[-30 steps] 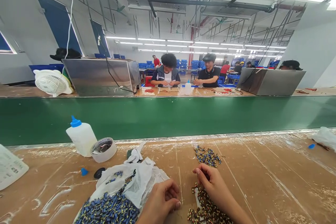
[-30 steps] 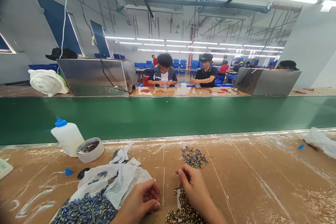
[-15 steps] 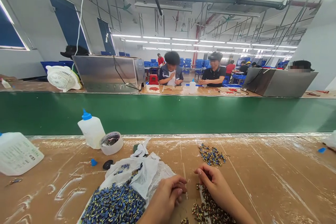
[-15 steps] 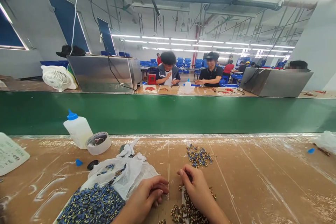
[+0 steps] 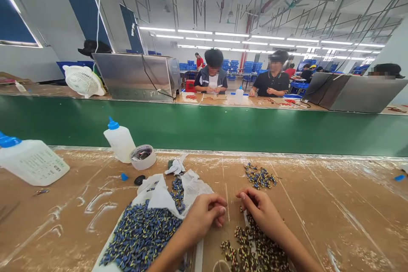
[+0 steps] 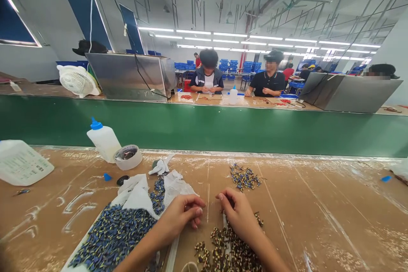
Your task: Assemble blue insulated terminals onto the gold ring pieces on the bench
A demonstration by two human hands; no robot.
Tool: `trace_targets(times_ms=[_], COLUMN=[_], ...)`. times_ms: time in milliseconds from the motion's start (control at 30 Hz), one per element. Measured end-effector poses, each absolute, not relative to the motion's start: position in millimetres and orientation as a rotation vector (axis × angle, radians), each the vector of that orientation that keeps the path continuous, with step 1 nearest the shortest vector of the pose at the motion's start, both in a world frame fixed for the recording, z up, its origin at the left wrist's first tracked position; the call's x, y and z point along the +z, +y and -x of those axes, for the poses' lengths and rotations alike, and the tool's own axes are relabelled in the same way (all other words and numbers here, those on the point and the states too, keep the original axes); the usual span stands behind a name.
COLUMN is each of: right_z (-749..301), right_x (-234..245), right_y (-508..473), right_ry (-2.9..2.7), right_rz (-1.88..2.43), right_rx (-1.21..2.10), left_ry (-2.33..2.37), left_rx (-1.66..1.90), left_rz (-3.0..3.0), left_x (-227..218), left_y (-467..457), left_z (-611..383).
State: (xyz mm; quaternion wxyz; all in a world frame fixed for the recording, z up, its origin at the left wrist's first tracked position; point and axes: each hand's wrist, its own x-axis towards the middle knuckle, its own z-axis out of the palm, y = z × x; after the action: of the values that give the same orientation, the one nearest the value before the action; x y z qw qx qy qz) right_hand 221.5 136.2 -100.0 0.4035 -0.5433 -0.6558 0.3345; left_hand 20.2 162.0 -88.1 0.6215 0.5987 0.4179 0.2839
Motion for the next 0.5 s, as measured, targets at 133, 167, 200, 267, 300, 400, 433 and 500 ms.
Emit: trace_targets(times_ms=[133,167,200,267,300,400,433,500], right_z=[-224.4,-224.9,-225.2,-225.6,-225.6,-225.5,-225.4,-225.1], right_x=[-96.3,-95.4,-94.7,-93.4,-93.0,-92.6,-92.5,-91.8], right_y=[133.9,133.5,133.0,132.3,132.1,132.0,132.0,131.8], right_ry=[-1.635,-1.629,-1.624,-1.62,-1.621,-1.617,-1.611,-1.6], right_rz=[1.383,1.382,1.382,1.383,1.385,1.384,1.38,1.369], right_rx=[0.866,0.882,0.899,0.914,0.917,0.94,0.951,0.974], left_ry=[0.839,0.798,0.76,0.702,0.682,0.638,0.635,0.656], left_rx=[0.634,0.639,0.645,0.646,0.642,0.633,0.63,0.615], left_rz=[-1.319,-1.305,-1.291,-1.272,-1.263,-1.237,-1.23,-1.222], left_x=[-84.3,-83.7,-83.1,-82.2,-82.0,-82.4,-83.1,-85.0], left_y=[164.3,164.5,164.5,164.3,164.2,163.7,163.6,163.4], left_z=[-19.0,-18.4,-17.8,-17.0,-16.9,-17.5,-17.9,-18.7])
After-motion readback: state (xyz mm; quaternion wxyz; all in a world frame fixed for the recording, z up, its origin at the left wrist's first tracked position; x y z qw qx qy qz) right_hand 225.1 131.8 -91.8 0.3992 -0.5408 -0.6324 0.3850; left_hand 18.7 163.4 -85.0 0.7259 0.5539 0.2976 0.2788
